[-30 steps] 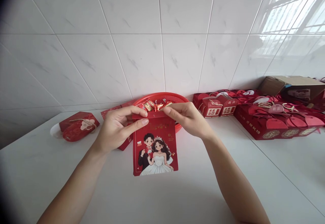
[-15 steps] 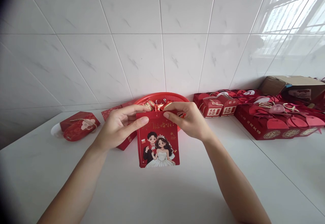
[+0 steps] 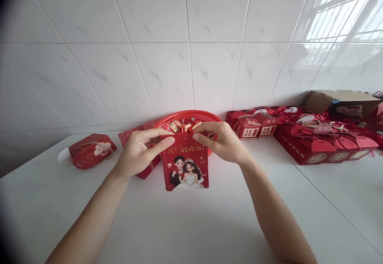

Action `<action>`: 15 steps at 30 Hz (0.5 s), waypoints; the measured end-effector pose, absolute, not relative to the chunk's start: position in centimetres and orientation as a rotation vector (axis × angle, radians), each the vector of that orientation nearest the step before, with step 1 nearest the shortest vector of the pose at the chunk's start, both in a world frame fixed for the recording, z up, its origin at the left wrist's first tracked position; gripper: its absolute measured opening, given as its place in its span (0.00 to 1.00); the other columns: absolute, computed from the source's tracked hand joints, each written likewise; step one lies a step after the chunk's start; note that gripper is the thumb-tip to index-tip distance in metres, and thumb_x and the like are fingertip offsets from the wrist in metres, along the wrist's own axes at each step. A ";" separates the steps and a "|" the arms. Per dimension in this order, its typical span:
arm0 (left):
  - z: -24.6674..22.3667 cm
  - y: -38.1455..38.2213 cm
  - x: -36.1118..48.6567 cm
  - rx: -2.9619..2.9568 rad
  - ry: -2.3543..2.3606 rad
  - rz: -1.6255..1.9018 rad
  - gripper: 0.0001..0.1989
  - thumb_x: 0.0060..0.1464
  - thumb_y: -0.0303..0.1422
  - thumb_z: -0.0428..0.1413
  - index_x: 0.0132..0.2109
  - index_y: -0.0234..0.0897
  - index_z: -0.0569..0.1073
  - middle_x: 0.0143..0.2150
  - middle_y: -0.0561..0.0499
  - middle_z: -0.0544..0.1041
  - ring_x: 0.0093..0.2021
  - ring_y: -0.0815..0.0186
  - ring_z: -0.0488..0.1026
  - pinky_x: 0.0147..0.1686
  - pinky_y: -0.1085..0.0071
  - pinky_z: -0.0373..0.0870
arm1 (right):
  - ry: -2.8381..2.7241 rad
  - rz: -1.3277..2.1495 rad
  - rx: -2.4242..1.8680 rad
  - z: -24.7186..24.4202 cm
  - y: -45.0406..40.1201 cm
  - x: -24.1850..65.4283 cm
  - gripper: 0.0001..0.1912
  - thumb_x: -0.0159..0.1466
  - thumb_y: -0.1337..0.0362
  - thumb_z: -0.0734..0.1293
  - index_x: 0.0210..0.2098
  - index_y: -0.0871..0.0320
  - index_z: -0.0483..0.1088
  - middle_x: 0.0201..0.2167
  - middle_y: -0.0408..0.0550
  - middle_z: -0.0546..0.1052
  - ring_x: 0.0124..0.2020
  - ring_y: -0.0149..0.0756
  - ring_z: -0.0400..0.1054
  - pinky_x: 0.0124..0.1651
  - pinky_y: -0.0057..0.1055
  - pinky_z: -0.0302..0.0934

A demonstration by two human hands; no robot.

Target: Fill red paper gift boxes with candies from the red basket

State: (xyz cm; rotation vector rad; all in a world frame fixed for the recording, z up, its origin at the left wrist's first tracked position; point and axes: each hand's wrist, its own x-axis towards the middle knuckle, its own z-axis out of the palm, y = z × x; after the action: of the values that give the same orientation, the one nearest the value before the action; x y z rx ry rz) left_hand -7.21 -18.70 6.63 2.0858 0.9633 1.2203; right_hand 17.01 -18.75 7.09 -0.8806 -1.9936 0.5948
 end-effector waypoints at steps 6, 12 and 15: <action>4.1 -16.1 -5.9 1.941 0.835 1.170 0.25 0.66 0.52 0.48 0.38 0.38 0.80 0.33 0.49 0.81 0.37 0.59 0.79 0.41 0.63 0.77 | -1.975 0.446 -0.936 7.9 -19.0 18.6 0.13 0.66 0.56 0.68 0.34 0.58 0.78 0.29 0.46 0.80 0.31 0.35 0.71 0.35 0.31 0.64; 0.0 -13.6 -4.4 2.240 0.989 1.012 0.22 0.63 0.49 0.52 0.33 0.37 0.79 0.33 0.48 0.82 0.35 0.59 0.78 0.35 0.67 0.74 | -1.780 0.233 -1.054 8.9 -19.3 22.0 0.13 0.65 0.56 0.68 0.31 0.58 0.78 0.29 0.46 0.80 0.30 0.35 0.71 0.34 0.31 0.63; -0.7 -13.5 -4.5 2.286 1.034 0.997 0.17 0.62 0.46 0.54 0.38 0.38 0.80 0.37 0.48 0.83 0.38 0.59 0.79 0.33 0.69 0.73 | -1.638 0.160 -1.120 9.0 -19.8 24.2 0.14 0.62 0.54 0.70 0.30 0.58 0.78 0.27 0.46 0.79 0.29 0.35 0.70 0.32 0.31 0.62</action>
State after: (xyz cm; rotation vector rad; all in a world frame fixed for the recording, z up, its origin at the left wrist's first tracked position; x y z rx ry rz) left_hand -4.51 -13.47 -0.73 2.2861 1.0339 0.9971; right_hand 24.25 -19.83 9.01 -1.1196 -1.6380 0.1596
